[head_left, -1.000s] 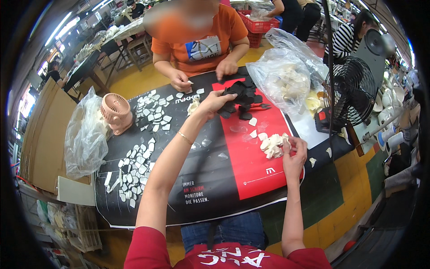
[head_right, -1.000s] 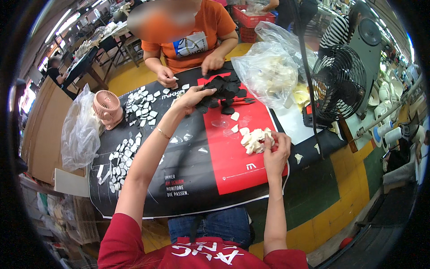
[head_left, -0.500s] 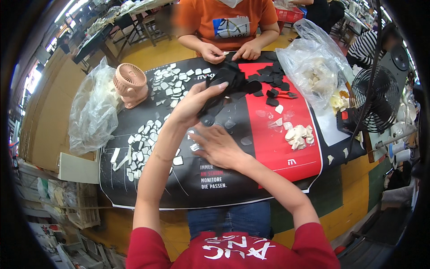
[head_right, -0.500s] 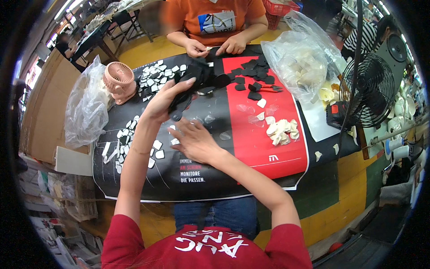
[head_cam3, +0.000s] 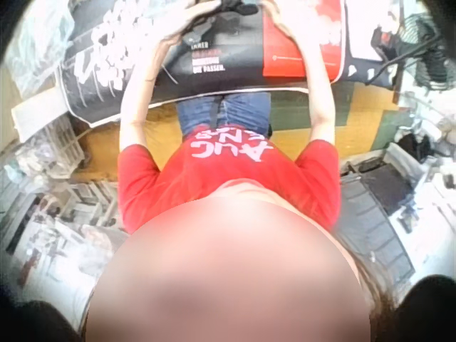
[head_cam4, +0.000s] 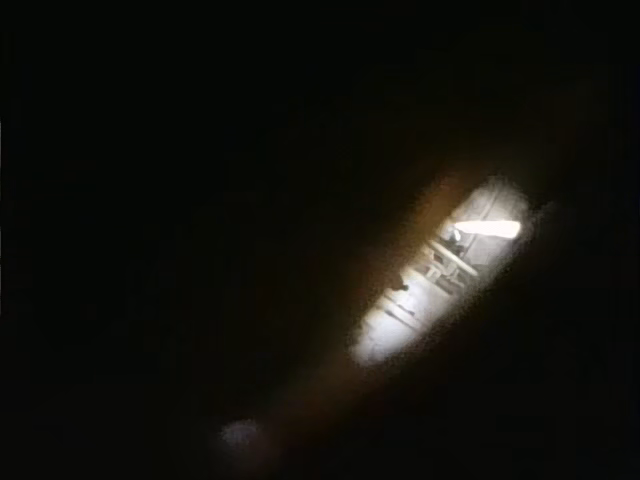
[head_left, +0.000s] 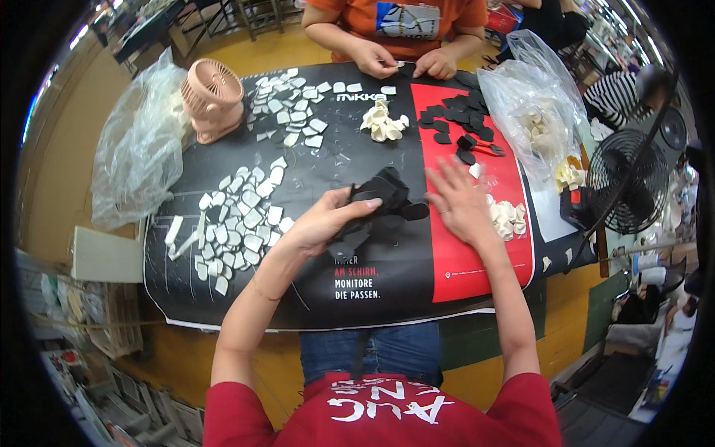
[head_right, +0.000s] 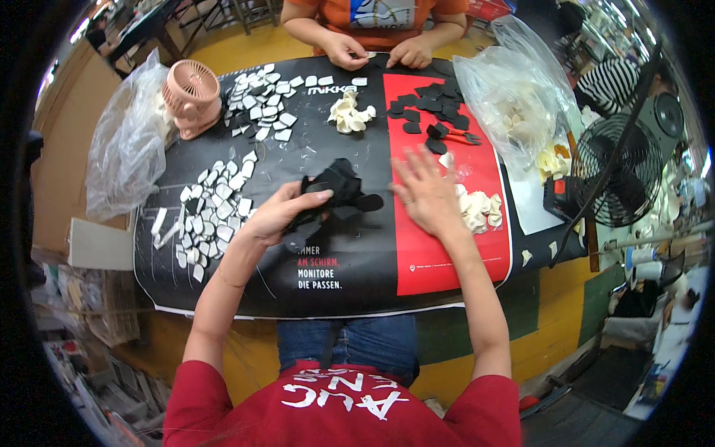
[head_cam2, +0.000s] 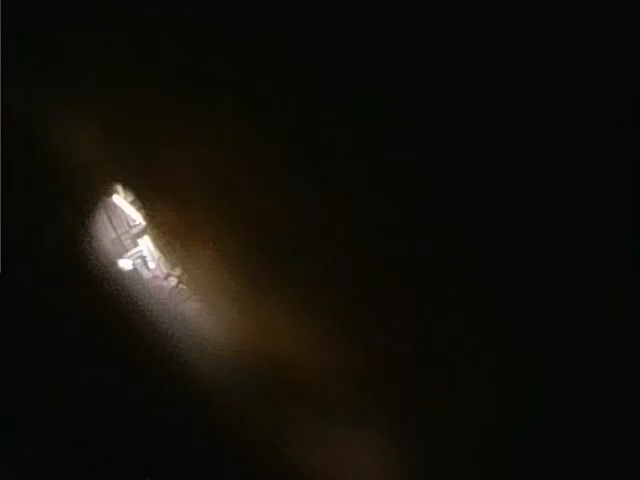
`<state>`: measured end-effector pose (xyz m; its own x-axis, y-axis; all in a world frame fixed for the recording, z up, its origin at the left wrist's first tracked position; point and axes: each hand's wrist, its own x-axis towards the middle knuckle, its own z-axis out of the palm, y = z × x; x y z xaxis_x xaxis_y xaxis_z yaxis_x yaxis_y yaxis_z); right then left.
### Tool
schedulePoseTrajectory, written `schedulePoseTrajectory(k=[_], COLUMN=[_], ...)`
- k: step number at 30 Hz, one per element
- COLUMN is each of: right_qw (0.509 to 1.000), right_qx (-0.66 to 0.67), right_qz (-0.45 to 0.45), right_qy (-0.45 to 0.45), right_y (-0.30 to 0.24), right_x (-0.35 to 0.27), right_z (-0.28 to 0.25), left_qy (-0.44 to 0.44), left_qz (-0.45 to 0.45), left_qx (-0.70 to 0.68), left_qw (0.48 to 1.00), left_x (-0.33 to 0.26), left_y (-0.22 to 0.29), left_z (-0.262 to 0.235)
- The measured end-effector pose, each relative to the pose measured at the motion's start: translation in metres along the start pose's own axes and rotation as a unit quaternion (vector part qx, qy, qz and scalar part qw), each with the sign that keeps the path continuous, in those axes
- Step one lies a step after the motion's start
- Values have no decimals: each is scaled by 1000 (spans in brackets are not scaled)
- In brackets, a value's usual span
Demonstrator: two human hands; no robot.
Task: The person repeatedly picks up small white and black foam pieces from a table, peels off backing, and sticks them onto a large black and red board. They occasionally shift piles of pieces and continue attaching them one by one.
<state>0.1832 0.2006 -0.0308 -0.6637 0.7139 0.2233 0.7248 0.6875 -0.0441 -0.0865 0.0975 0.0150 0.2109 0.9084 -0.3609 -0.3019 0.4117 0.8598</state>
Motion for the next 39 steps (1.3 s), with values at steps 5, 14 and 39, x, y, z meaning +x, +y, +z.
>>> schedulePoseTrajectory(k=[5,14,39], right_qw=[988,958,952], right_qx=[-73,243,228], right_qz=[70,94,129], right_qy=[116,121,158], right_y=[24,-30,-42], right_x=[-12,-12,-16], right_z=[-17,-22,-32], left_qy=[-3,135,179], left_qz=[14,242,260], left_qx=[185,497,264], left_qw=[983,822,911], left_x=[33,22,31], left_y=[-11,-10,-20], left_z=[12,-2,4])
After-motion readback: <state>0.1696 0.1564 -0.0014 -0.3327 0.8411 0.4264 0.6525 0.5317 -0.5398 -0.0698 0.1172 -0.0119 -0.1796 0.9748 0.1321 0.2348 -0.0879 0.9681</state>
